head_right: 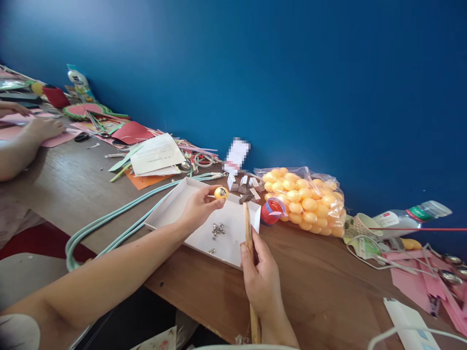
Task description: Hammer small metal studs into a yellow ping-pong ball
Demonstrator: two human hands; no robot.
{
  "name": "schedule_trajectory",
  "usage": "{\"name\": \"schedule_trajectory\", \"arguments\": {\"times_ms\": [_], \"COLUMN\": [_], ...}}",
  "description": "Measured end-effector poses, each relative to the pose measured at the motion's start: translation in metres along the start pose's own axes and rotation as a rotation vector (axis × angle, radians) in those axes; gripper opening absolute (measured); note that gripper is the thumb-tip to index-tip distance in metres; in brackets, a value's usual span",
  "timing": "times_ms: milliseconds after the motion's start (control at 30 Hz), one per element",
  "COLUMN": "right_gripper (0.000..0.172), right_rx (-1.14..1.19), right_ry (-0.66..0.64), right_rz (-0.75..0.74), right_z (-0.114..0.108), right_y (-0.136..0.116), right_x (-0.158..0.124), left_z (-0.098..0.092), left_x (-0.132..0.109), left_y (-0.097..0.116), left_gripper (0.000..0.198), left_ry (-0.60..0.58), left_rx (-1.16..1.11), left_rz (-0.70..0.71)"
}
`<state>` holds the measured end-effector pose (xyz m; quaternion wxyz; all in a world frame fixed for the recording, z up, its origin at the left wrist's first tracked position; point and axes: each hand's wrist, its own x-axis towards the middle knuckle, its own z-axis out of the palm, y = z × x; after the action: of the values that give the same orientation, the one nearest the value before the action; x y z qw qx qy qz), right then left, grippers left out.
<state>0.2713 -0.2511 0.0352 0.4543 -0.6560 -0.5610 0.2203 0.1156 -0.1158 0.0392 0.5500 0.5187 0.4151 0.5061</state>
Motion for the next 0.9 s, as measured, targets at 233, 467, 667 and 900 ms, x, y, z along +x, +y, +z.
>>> {"name": "schedule_trajectory", "arguments": {"times_ms": [233,467,667,900], "right_gripper": [0.057,0.058,0.056,0.047], "right_rx": [0.076,-0.120,-0.361,-0.596], "right_ry": [-0.151,-0.086,-0.045,-0.099], "right_rz": [0.174,0.139,0.084,-0.053], "right_z": [-0.013,-0.016,-0.015,-0.011], "right_y": [0.008,0.008,0.010,0.008], "right_x": [0.003,0.008,0.010,0.011], "left_z": [-0.001,-0.001,-0.002,-0.001], "left_x": [0.002,-0.002,-0.001,-0.002], "left_y": [0.000,0.006,0.004,0.007], "left_gripper": [0.047,0.043,0.043,0.042], "left_ry": [0.069,0.064,0.035,0.044], "left_rx": [-0.093,-0.040,-0.012,-0.001], "left_rz": [0.073,0.057,0.079,0.053]}}
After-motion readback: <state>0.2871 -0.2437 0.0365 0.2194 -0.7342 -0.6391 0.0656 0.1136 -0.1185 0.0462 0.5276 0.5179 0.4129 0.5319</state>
